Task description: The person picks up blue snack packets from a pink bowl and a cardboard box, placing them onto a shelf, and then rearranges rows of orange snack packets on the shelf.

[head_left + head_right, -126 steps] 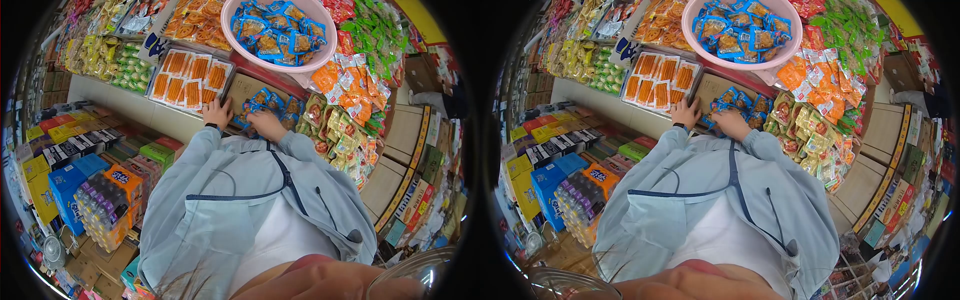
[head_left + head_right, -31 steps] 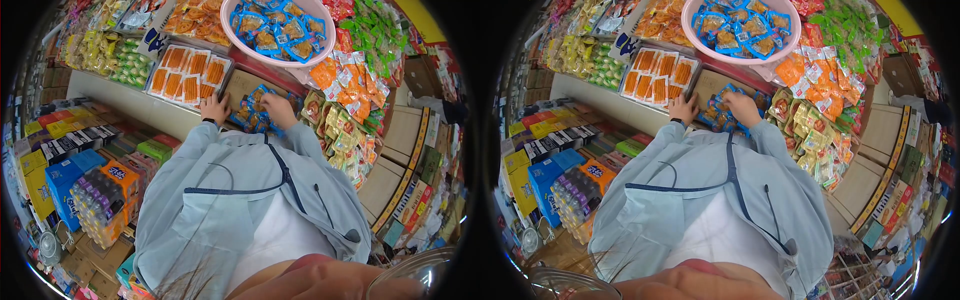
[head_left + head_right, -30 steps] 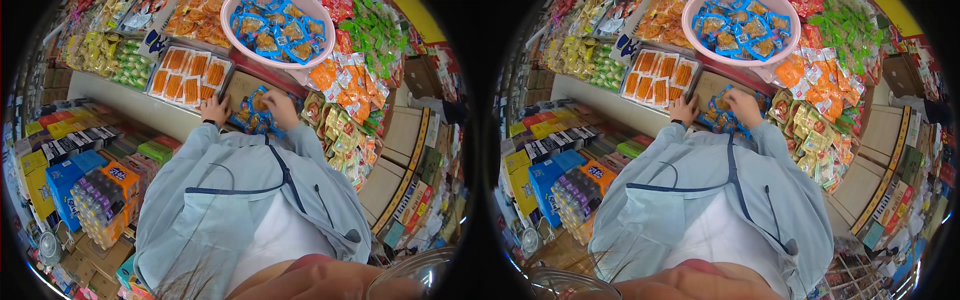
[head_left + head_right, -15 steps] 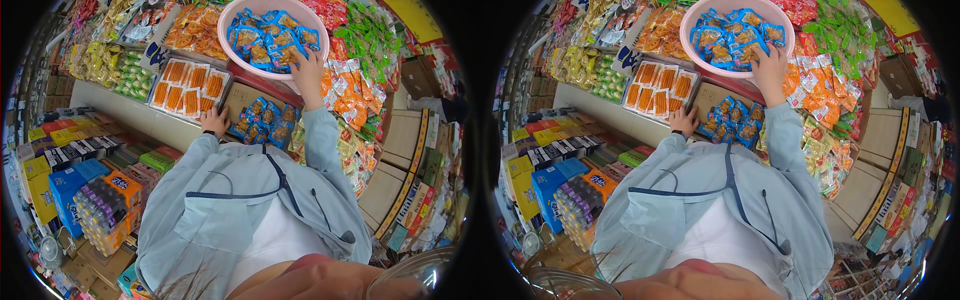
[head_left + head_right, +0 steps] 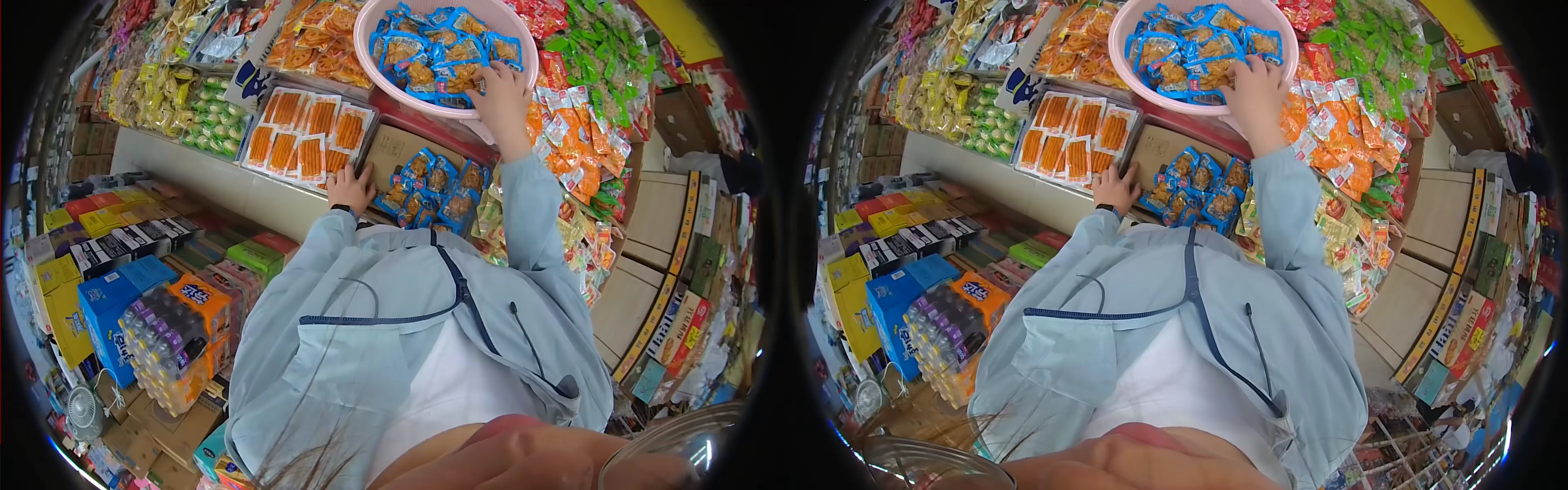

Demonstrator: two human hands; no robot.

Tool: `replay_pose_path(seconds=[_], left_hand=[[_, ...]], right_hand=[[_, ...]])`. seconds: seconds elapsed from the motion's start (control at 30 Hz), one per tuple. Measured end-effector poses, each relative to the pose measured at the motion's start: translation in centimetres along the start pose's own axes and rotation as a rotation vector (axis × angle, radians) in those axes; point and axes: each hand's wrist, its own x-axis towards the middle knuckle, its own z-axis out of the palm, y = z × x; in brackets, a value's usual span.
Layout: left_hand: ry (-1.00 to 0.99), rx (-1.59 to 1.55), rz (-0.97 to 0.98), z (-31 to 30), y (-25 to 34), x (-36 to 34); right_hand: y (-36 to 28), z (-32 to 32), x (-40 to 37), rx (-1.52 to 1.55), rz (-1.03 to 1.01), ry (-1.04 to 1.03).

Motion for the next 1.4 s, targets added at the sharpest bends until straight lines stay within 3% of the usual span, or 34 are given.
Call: replay_pose_path(seconds=[0.03,0.13,0.2,0.23,0.27,0.37,0.4,0.5,0.67,0.8,0.9,1.0,1.13,1.2,1.3,1.4], left_hand=[[-0.009,0.002,0.0,-0.1,-0.1,0.3],[-0.065,-0.013,-0.017,-0.2,0.0,-0.1],[-0.094,-0.036,-0.028,-0.3,0.0,0.0],[-0.087,-0.022,-0.018,-0.4,-0.1,0.0],[-0.077,-0.008,-0.007,-0.4,-0.1,0.0],[-0.016,0.006,0.012,-0.3,0.0,0.0],[0.01,0.008,0.011,-0.4,0.0,0.2],[-0.092,-0.01,-0.006,-0.6,-0.1,0.1],[-0.05,-0.019,-0.018,-0.3,-0.1,0.1],[-0.035,-0.015,-0.016,-0.2,0.0,0.0],[-0.062,-0.04,0.002,0.3,-0.3,-0.1],[-0.055,-0.022,0.001,0.3,-0.2,0.1],[-0.013,-0.005,0.014,0.1,-0.3,0.1],[-0.001,-0.003,0.015,0.4,-0.3,0.0],[-0.06,-0.033,-0.015,0.0,-0.1,0.0],[-0.012,-0.025,-0.009,0.0,-0.1,0.0]], right_hand=[[-0.4,0.2,-0.8,0.047,-0.039,0.154],[-1.8,0.0,-5.2,0.41,-0.169,0.251],[-3.4,0.4,-9.0,0.526,-0.346,0.175],[-3.7,1.9,-11.2,0.534,-0.331,0.031],[-3.7,3.5,-13.3,0.464,-0.229,-0.285],[-2.9,7.3,-17.1,0.305,-0.178,-0.336],[-2.8,7.8,-17.4,0.288,-0.051,-0.516],[-1.8,8.9,-18.1,0.147,-0.222,-0.448],[-0.7,11.9,-18.1,0.062,-0.397,-0.528],[-1.5,9.6,-16.8,0.174,-0.313,-0.755],[-2.5,6.7,-14.3,0.591,-0.114,-0.779],[-5.3,-0.4,-8.8,0.841,-0.235,-0.274],[-3.8,-4.2,-3.3,0.593,-0.216,0.312],[-1.1,-4.5,-0.1,0.373,-0.173,0.291],[3.6,-1.8,1.7,0.084,-0.085,-0.191],[3.8,1.0,-0.3,-0.099,-0.121,-0.106]])
